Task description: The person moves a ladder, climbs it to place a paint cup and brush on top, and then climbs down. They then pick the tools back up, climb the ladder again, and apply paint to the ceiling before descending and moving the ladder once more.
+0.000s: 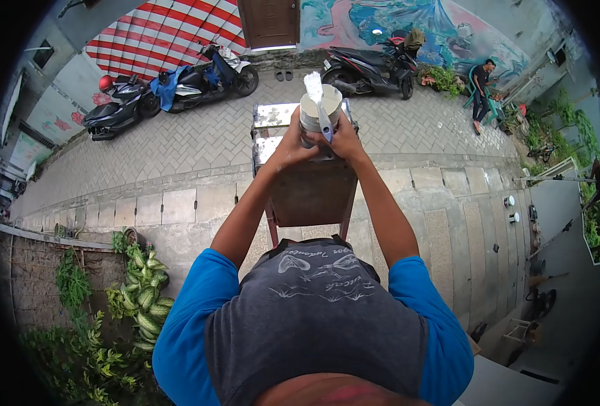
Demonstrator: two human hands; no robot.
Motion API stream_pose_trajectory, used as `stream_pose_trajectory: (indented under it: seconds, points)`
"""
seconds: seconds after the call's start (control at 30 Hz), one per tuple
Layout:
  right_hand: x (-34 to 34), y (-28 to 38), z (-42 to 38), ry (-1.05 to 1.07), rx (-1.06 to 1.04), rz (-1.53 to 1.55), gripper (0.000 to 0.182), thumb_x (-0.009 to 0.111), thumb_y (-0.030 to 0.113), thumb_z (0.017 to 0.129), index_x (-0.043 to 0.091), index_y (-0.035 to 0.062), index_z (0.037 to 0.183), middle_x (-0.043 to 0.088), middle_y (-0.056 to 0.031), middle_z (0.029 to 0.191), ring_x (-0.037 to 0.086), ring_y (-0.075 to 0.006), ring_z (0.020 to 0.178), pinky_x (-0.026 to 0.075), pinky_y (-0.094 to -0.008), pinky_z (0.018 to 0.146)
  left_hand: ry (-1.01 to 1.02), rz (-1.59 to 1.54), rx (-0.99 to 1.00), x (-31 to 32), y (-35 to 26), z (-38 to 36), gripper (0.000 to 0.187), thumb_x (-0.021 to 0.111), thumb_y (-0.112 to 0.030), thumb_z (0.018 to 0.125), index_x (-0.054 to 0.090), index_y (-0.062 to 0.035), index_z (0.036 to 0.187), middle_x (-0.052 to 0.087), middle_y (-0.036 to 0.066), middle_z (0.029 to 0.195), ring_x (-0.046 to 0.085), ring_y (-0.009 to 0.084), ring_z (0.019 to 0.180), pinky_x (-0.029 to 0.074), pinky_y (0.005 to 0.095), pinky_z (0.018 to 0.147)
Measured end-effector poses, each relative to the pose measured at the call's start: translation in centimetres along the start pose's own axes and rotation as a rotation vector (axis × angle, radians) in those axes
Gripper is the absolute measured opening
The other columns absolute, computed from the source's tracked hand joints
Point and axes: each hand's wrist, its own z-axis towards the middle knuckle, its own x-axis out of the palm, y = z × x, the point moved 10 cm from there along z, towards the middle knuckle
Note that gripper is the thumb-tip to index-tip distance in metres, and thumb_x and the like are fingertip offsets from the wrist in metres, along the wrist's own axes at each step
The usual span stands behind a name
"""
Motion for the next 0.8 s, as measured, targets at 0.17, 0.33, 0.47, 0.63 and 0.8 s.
stream_pose_trajectory:
  seconds: [0.17,0.33,0.47,0.63,0.8]
  points:
    - [0.4,0.2,-1.2,0.025,0.041,0.002,0.082,0.091,0.020,0.069,0.046,0.0032,0.136,0.060,-0.0094,0.127,0.058,-0.0215,0.118,0.046,-0.0359,0.100,-0.064,0.106,0.014,0.3,-0.1,0.3,0.104,0.084,-0.010,0.067,0.020,-0.0041,0.148,0.046,0.018,0.138,0.049,0.0263,0.127,0.042,0.0373,0.106]
    - [0.6,1.2,-1.9,0.063,0.005,-0.043,0.113,0.093,0.030,0.066,0.023,0.0009,0.149,0.042,-0.0196,0.145,0.047,-0.0276,0.132,0.040,-0.0385,0.108,-0.117,0.162,-0.010,-0.5,0.0,0.1,0.096,0.090,-0.014,0.063,0.034,-0.0027,0.141,0.054,0.017,0.131,0.055,0.0248,0.121,0.045,0.0357,0.102]
    - [-1.0,2.9,-3.6,-0.049,-0.001,-0.342,0.130,0.091,0.044,0.064,0.009,-0.0014,0.154,0.027,-0.0247,0.154,0.029,-0.0366,0.144,0.028,-0.0439,0.116,-0.115,0.186,-0.026,-0.8,-0.7,-0.3,0.095,0.092,-0.016,0.061,0.039,-0.0021,0.138,0.057,0.017,0.129,0.057,0.0256,0.119,0.046,0.0367,0.102]
    - [0.9,12.3,-6.4,-0.146,-0.586,-0.913,0.107,0.083,0.053,0.066,0.032,0.0147,0.152,0.016,-0.0212,0.161,0.002,-0.0457,0.149,0.007,-0.0631,0.116,-0.110,0.186,-0.028,-0.6,-0.5,-0.4,0.095,0.092,-0.017,0.061,0.039,-0.0030,0.138,0.057,0.017,0.128,0.057,0.0268,0.119,0.046,0.0376,0.101]
    - [3.2,14.6,-6.6,0.042,-0.730,-1.158,0.041,0.078,0.023,0.074,0.073,0.0271,0.114,0.035,-0.0067,0.156,0.026,-0.0311,0.144,0.016,-0.0530,0.114,-0.066,0.065,-0.068,-0.2,0.0,-0.7,0.094,0.090,-0.015,0.061,0.039,-0.0036,0.139,0.057,0.017,0.127,0.058,0.0272,0.117,0.047,0.0391,0.099]
